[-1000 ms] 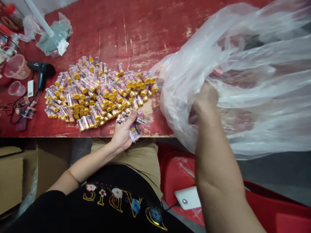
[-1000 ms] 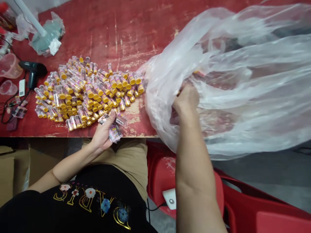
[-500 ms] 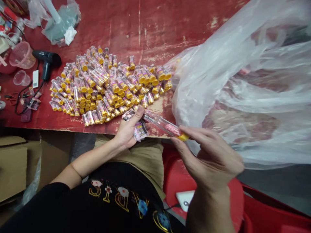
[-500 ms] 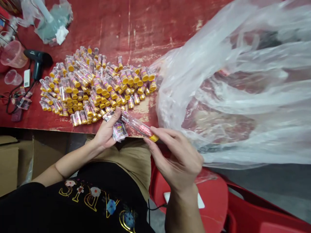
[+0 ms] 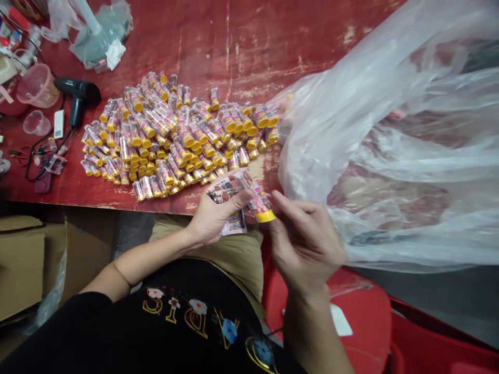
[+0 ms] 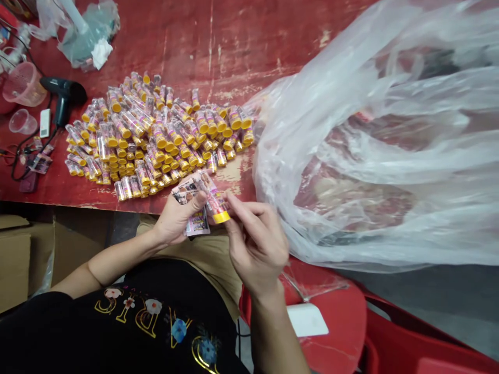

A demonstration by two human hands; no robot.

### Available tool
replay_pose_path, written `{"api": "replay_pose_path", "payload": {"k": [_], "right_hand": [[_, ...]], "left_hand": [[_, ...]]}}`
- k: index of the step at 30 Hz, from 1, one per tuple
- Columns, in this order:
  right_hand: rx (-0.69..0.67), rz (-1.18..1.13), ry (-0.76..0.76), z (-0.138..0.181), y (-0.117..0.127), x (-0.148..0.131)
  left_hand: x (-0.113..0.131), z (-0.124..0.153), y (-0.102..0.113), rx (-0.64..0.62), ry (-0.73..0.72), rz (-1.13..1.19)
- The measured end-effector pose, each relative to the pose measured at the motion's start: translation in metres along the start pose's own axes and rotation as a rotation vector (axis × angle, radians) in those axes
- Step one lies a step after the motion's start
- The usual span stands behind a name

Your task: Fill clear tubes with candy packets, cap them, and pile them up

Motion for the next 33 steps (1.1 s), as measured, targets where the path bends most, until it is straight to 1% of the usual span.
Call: {"api": "replay_pose_path", "payload": {"k": [3,5,7,12,14,17,20,22,23,25,26,27,28,29,30,31,33], "right_hand": [[0.102,0.070,-0.014,0.002,-0.002,-0.001],[0.148,0.087,-0.018,0.002,-0.002,-0.003],[0.182,0.086,-0.021,0.002,-0.002,-0.003],[0.226,0.083,-0.005,0.004,-0.002,-0.003],[0.231,0.073,-0.021,0.005,-0.003,-0.001],[0.239,0.046,-0.085,-0.004,-0.012,0.014],[0.281,0.020,-0.114,-0.032,-0.033,0.044],[0.281,0.003,-0.101,-0.060,-0.060,0.067],[0.256,0.001,-0.099,-0.074,-0.076,0.077],[0.146,0.019,-0.090,-0.098,-0.109,0.090],[0.078,0.028,-0.073,-0.105,-0.120,0.092],[0.014,0.029,-0.048,-0.110,-0.125,0.092],[-0.031,0.027,-0.025,-0.112,-0.122,0.091],[-0.043,0.036,-0.017,-0.112,-0.110,0.093],[-0.018,0.069,-0.034,-0.113,-0.089,0.098],[0.038,0.125,-0.072,-0.114,-0.061,0.106],[0.166,0.292,-0.190,-0.120,0.003,0.133]], "left_hand": [[-0.007,0.004,-0.003,-0.034,0.052,-0.029],[-0.011,0.006,-0.004,-0.054,0.093,-0.034],[-0.011,0.007,-0.003,-0.061,0.097,-0.031],[-0.009,0.005,-0.001,-0.061,0.088,-0.015],[-0.010,0.002,-0.001,-0.068,0.102,0.004],[-0.014,-0.005,0.007,-0.006,0.161,0.054],[-0.019,-0.013,0.019,0.125,0.231,0.132],[-0.019,-0.015,0.025,0.180,0.245,0.172],[-0.018,-0.016,0.027,0.193,0.240,0.183],[-0.014,-0.015,0.032,0.202,0.220,0.190],[-0.011,-0.014,0.035,0.204,0.204,0.190],[-0.009,-0.014,0.038,0.210,0.188,0.187],[-0.006,-0.013,0.041,0.217,0.177,0.181],[-0.005,-0.013,0.044,0.227,0.171,0.171],[-0.004,-0.014,0.047,0.241,0.174,0.157],[-0.004,-0.015,0.049,0.254,0.186,0.142],[-0.008,-0.017,0.049,0.269,0.219,0.112]]}}
Point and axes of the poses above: each hand's wrist, its own z-axis away from the middle knuckle, its own y-axis out of the back of the hand, x = y × z, the point moved 8 cm from there along -z, towards the middle knuckle, and after that the axes turned 1 degree about -z, right-handed, at the moved point
